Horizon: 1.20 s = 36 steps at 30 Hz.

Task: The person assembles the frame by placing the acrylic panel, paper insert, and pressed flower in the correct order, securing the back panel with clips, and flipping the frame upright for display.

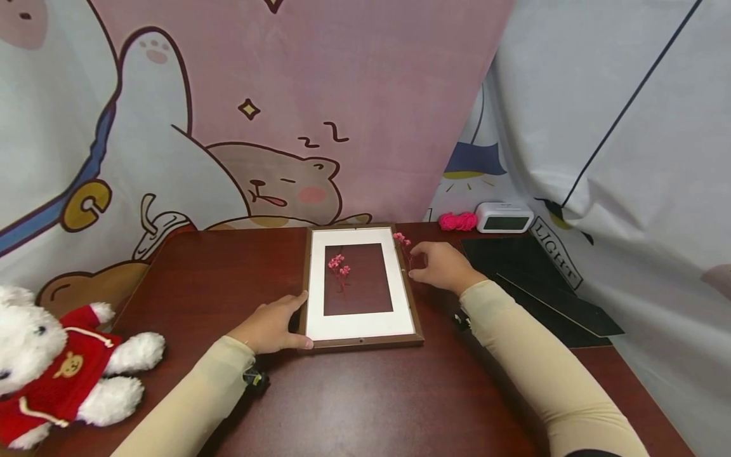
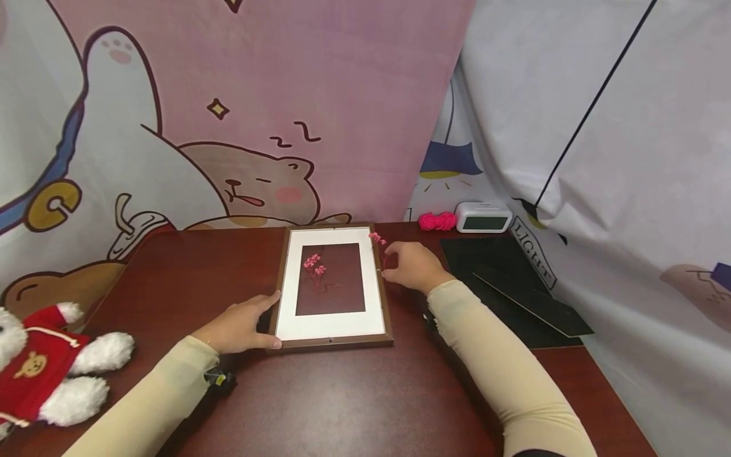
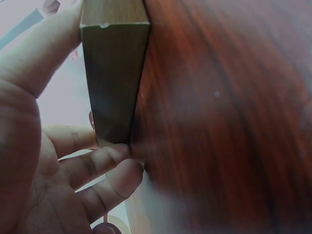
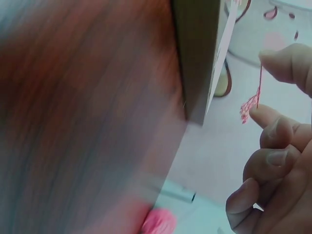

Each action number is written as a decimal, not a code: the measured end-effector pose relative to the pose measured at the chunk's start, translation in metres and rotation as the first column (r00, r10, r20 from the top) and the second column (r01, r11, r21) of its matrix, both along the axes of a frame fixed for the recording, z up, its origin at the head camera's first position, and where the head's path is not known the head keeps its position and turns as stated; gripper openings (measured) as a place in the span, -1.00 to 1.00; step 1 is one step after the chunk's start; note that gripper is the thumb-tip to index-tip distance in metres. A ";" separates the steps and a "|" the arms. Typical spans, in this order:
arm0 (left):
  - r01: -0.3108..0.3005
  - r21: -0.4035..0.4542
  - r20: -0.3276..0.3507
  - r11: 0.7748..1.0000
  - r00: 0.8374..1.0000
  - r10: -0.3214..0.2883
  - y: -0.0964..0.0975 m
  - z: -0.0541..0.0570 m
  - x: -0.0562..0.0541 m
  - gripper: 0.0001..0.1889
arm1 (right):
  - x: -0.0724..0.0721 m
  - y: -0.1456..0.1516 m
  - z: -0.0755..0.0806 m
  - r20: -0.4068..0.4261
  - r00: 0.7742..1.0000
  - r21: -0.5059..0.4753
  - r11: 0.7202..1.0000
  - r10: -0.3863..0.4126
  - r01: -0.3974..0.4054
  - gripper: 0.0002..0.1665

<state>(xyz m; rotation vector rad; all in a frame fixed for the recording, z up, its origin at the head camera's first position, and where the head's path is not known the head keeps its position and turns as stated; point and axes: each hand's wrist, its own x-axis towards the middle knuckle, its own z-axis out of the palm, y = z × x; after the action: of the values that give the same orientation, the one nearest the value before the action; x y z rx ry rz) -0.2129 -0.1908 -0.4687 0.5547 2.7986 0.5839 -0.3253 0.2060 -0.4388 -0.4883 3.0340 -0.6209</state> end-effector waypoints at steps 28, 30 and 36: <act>-0.017 0.002 0.021 1.000 1.000 0.017 0.001 0.002 0.000 0.21 | 0.018 -0.095 0.007 0.100 0.978 0.166 0.966 0.183 -0.198 -0.43; -0.015 -0.001 0.020 1.000 1.000 0.015 0.001 0.002 0.000 0.21 | 0.018 -0.097 0.007 0.114 0.978 0.178 0.964 0.177 -0.196 -0.43; -0.017 -0.003 0.021 1.000 1.000 0.017 0.002 0.003 0.001 0.21 | 0.017 -0.093 0.010 0.131 0.978 0.161 0.970 0.163 -0.183 -0.35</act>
<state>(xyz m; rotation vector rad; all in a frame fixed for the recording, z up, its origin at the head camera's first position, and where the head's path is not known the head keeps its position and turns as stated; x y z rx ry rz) -0.2121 -0.1893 -0.4662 0.5213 2.7864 0.5861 -0.3083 0.1127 -0.4288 -0.6753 2.8598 -0.3603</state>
